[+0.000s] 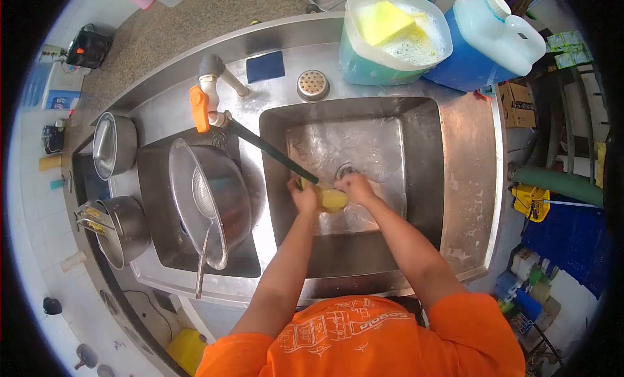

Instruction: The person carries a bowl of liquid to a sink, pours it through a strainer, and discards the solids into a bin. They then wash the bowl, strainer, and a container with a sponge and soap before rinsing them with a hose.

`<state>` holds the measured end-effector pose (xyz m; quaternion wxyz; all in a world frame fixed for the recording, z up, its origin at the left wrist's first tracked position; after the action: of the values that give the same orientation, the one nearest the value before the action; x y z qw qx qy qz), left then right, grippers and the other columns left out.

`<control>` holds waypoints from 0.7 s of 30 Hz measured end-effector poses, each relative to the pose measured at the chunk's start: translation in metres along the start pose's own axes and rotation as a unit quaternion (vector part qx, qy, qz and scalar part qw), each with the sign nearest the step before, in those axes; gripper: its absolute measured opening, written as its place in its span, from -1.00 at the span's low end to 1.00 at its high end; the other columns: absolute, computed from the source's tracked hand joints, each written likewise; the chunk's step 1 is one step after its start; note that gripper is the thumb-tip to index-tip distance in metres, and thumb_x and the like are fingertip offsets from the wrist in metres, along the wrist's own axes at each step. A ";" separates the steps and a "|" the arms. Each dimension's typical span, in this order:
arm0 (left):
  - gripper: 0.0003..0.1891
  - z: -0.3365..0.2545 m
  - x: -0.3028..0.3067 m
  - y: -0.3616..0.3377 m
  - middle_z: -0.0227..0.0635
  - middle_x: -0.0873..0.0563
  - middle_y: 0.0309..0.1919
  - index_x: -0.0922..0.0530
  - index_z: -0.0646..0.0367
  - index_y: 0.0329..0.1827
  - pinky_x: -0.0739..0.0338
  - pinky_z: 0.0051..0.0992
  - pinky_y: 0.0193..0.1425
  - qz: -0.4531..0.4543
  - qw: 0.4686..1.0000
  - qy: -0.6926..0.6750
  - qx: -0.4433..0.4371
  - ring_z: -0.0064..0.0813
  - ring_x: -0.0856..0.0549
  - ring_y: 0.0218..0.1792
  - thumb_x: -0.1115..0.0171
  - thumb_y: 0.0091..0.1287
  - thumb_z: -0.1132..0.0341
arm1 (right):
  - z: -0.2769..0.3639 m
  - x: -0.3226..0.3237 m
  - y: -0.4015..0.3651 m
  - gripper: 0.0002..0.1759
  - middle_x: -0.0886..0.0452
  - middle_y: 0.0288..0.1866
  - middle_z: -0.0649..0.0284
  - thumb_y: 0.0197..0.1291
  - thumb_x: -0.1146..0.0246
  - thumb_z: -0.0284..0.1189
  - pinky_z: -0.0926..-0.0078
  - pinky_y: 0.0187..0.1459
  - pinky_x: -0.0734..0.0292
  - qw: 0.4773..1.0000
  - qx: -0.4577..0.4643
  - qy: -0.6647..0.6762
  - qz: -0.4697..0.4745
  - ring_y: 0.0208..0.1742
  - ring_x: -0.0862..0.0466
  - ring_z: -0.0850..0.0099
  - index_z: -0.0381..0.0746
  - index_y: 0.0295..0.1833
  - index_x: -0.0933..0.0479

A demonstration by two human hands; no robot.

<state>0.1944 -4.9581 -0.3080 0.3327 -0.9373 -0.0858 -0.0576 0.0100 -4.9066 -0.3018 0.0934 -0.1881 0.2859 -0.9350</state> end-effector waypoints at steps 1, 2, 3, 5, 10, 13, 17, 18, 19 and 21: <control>-0.52 -0.004 0.011 -0.001 -0.26 -0.56 0.14 -0.35 0.05 0.34 -0.57 -0.23 0.13 -0.057 0.998 0.027 -0.009 -0.33 -0.62 0.07 -0.32 0.46 0.18 | -0.012 0.014 0.004 -0.68 -0.74 -0.24 0.07 0.37 -0.31 -0.22 0.26 -0.07 -0.59 0.984 0.002 -0.104 -0.147 -0.20 -0.72 0.27 -0.29 -0.05 -0.68; -0.52 -0.006 0.017 -0.005 -0.26 -0.56 0.14 -0.35 0.05 0.34 -0.57 -0.23 0.13 -0.058 0.998 0.029 -0.009 -0.33 -0.62 0.07 -0.32 0.46 0.18 | -0.020 0.025 0.004 -0.74 -0.75 -0.19 0.01 0.31 -0.33 -0.25 0.18 -0.12 -0.58 0.935 0.003 -0.205 -0.290 -0.23 -0.73 0.11 -0.25 -0.13 -0.69; -0.55 -0.010 0.018 -0.013 -0.27 -0.56 0.14 -0.35 0.04 0.35 -0.57 -0.22 0.14 -0.019 0.998 -0.034 0.039 -0.31 -0.62 0.08 -0.26 0.48 0.22 | -0.033 0.022 0.011 -0.74 -0.75 -0.19 0.01 0.31 -0.33 -0.25 0.18 -0.12 -0.58 0.935 0.003 -0.203 -0.289 -0.23 -0.73 0.11 -0.25 -0.13 -0.69; -0.58 -0.004 0.025 -0.019 -0.27 -0.56 0.14 -0.35 0.04 0.36 -0.56 -0.22 0.15 0.019 0.991 -0.094 0.089 -0.29 -0.62 0.09 -0.19 0.50 0.26 | -0.047 0.009 0.022 -0.77 -0.74 -0.17 -0.04 0.30 -0.29 -0.31 0.12 -0.12 -0.58 0.958 0.089 -0.135 -0.238 -0.18 -0.71 -0.02 -0.26 -0.13 -0.67; -0.45 -0.023 0.000 -0.047 -0.24 -0.56 0.16 -0.25 0.01 0.48 -0.59 -0.23 0.20 0.267 0.887 -0.313 0.209 -0.22 -0.61 0.14 -0.04 0.42 0.53 | -0.034 -0.042 0.019 -0.67 -0.76 -0.21 0.12 0.18 -0.39 -0.37 0.32 0.03 -0.58 0.953 0.207 0.151 -0.161 -0.10 -0.72 0.34 -0.35 -0.01 -0.68; -0.36 -0.024 0.000 -0.040 -0.22 -0.56 0.17 -0.22 0.01 0.51 -0.60 -0.27 0.19 0.191 0.953 -0.208 0.113 -0.26 -0.60 0.16 -0.10 0.37 0.61 | -0.033 -0.036 0.011 -0.65 -0.76 -0.17 0.20 0.15 -0.44 -0.41 0.39 -0.02 -0.56 0.993 0.022 0.118 0.006 -0.16 -0.67 0.43 -0.38 0.00 -0.67; -0.33 -0.023 0.003 -0.023 -0.22 -0.54 0.21 -0.22 0.03 0.50 -0.58 -0.32 0.19 0.100 0.993 -0.064 0.021 -0.32 -0.58 0.19 -0.15 0.34 0.67 | -0.037 -0.015 0.001 -0.53 -0.73 -0.04 0.19 0.15 -0.46 -0.35 0.41 -0.06 -0.56 0.985 -0.087 0.136 0.051 -0.08 -0.68 0.43 -0.38 0.12 -0.59; -0.33 -0.005 0.005 -0.005 -0.23 -0.51 0.23 -0.21 0.03 0.51 -0.57 -0.35 0.16 0.101 0.994 -0.028 -0.041 -0.36 -0.56 0.21 -0.17 0.35 0.66 | -0.032 -0.007 -0.005 -0.56 -0.72 -0.10 0.27 0.18 -0.48 -0.33 0.49 -0.08 -0.54 0.972 -0.086 0.216 0.038 -0.10 -0.65 0.53 -0.32 0.10 -0.60; -0.32 0.002 0.006 0.004 -0.24 -0.49 0.25 -0.21 0.04 0.51 -0.56 -0.37 0.14 0.100 0.990 0.009 -0.103 -0.39 -0.55 0.22 -0.19 0.36 0.65 | -0.027 0.001 -0.011 -0.56 -0.72 -0.10 0.27 0.18 -0.48 -0.33 0.49 -0.08 -0.54 0.972 -0.088 0.213 0.037 -0.10 -0.65 0.53 -0.32 0.10 -0.60; -0.33 0.005 0.004 0.008 -0.20 -0.51 0.24 -0.24 0.11 0.47 -0.51 -0.39 0.24 0.100 0.993 -0.016 -0.067 -0.37 -0.55 0.23 -0.19 0.31 0.69 | -0.020 0.016 -0.018 -0.68 -0.67 -0.17 0.35 0.23 -0.47 -0.36 0.50 -0.10 -0.51 0.938 -0.075 0.339 0.011 -0.12 -0.61 0.53 -0.25 -0.01 -0.57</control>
<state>0.2003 -4.9602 -0.3157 0.2719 -0.9622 0.0070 -0.0147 -0.0138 -4.8865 -0.3019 -0.0131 0.1365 0.3720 -0.9181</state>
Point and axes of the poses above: each hand's wrist, its own y-axis towards the middle knuckle, its own x-axis out of the back of the hand, z = x × y, the point moved 5 cm from there along y, towards the middle knuckle
